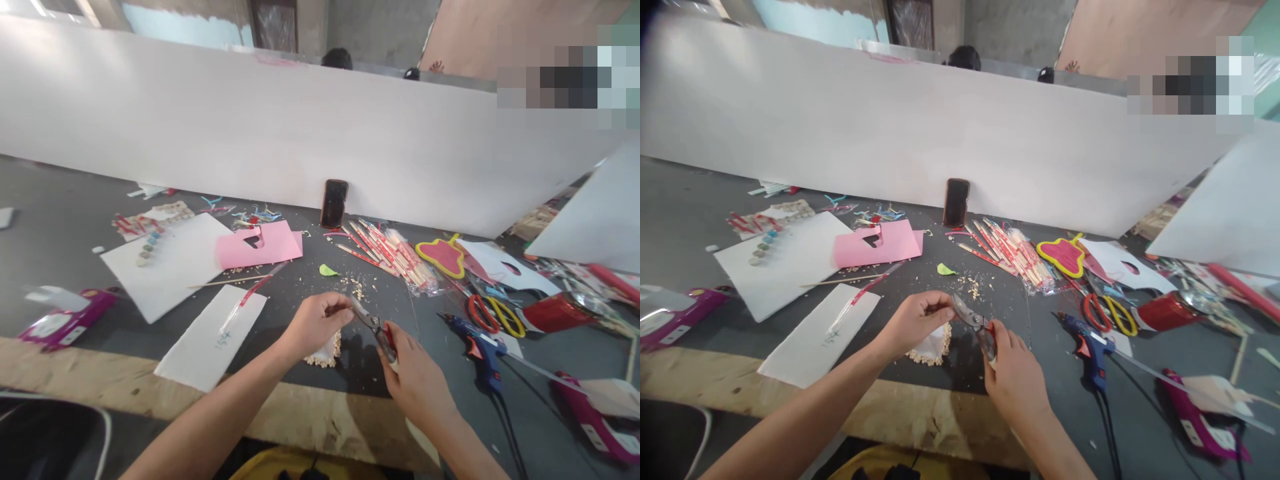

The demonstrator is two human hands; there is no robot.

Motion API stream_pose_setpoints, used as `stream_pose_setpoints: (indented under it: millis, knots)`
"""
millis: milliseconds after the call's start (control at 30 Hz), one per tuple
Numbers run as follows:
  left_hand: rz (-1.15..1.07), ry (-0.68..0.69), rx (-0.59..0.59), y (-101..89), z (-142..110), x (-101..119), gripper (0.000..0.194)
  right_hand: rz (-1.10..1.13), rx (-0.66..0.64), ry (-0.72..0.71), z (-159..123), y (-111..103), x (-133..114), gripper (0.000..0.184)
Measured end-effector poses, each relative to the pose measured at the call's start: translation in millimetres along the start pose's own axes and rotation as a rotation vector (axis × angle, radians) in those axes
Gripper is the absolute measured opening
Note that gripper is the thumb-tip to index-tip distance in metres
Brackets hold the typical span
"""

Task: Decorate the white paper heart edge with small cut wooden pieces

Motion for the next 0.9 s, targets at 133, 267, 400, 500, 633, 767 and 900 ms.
stream_pose_setpoints:
  millis: [133, 267, 400, 500, 633, 767, 900]
  knots:
    - [0.004, 0.038, 0.039, -1.1, -2, 7, 0.020, -0.011, -0.008, 0.010, -2, -3, -3, 0.050]
    - [0.041, 0.049, 0.071, -2.9, -5, 11, 0.021, -0.004, -0.052, -0.017, -4, -3, -6, 0.062]
    - [0.039, 0.022, 0.022, -3.4, -7, 9, 0.024, 0.016, -0.054, -0.043, -6, -2, -7, 0.066]
    - [-0.008, 0.009, -0.026, -3.1, -7, 9, 0.027, 0.025, -0.061, -0.048, -7, -1, -7, 0.066]
    - [-0.057, -0.016, -0.055, -3.5, -8, 12, 0.028, 0.024, -0.066, -0.032, -6, -1, -9, 0.064]
    - [-0.088, -0.026, -0.055, -3.5, -7, 13, 0.026, 0.039, -0.077, -0.033, -4, 0, -9, 0.056]
    - [-0.112, -0.066, -0.029, 0.4, -2, 4, 0.026, 0.021, -0.125, 0.017, -2, 2, -7, 0.050]
Point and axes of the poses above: each hand's wrist, its own z-axis towards the middle knuckle, its own y-axis out of the palm, x = y × z, the point moved 1 cm from there along z, towards the middle knuckle, and after that the axes turned 10 degrees about z, right-handed, at the moved point
